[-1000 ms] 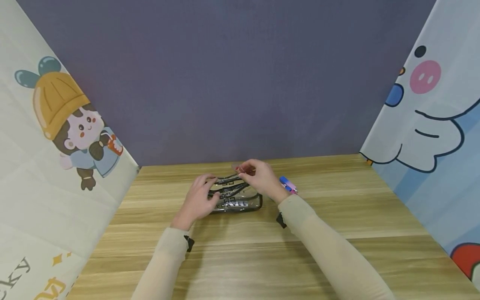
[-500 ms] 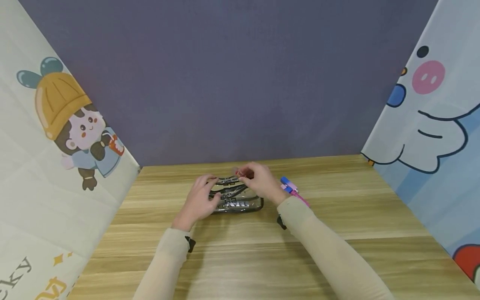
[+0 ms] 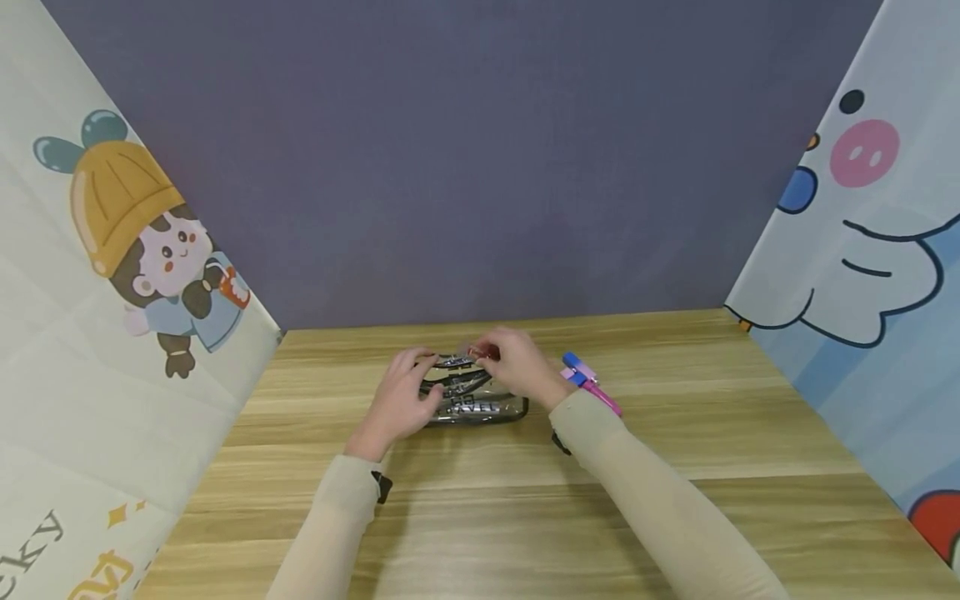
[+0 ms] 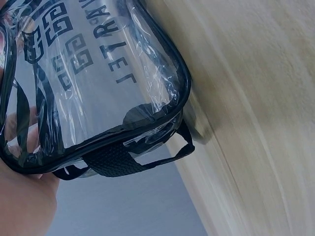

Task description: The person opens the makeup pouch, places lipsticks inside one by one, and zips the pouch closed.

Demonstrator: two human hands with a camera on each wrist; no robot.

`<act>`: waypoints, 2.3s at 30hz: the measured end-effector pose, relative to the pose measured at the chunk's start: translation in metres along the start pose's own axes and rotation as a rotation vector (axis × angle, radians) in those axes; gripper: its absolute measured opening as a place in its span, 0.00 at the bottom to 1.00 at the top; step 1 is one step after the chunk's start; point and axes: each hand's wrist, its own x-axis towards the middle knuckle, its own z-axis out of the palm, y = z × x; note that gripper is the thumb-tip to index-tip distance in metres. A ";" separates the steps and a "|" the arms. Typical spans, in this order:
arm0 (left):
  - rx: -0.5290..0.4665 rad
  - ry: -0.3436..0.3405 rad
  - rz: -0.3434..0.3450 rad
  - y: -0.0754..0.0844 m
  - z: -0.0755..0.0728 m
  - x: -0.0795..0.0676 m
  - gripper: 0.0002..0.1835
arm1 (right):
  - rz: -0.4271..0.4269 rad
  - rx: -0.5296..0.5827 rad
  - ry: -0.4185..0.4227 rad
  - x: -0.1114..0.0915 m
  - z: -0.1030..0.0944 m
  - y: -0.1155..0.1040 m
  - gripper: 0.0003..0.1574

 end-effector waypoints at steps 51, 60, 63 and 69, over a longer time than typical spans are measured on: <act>0.001 0.008 -0.008 0.003 0.001 0.000 0.29 | 0.010 -0.072 -0.067 0.003 -0.019 -0.017 0.16; 0.007 -0.007 -0.011 0.001 0.000 0.001 0.29 | 0.022 0.024 -0.031 0.003 -0.034 -0.019 0.20; 0.001 -0.005 -0.009 0.002 -0.001 0.000 0.29 | 0.026 0.050 -0.014 0.001 -0.037 -0.018 0.20; -0.001 -0.013 -0.010 0.003 -0.001 0.000 0.29 | 0.031 0.047 0.003 -0.001 -0.043 -0.010 0.21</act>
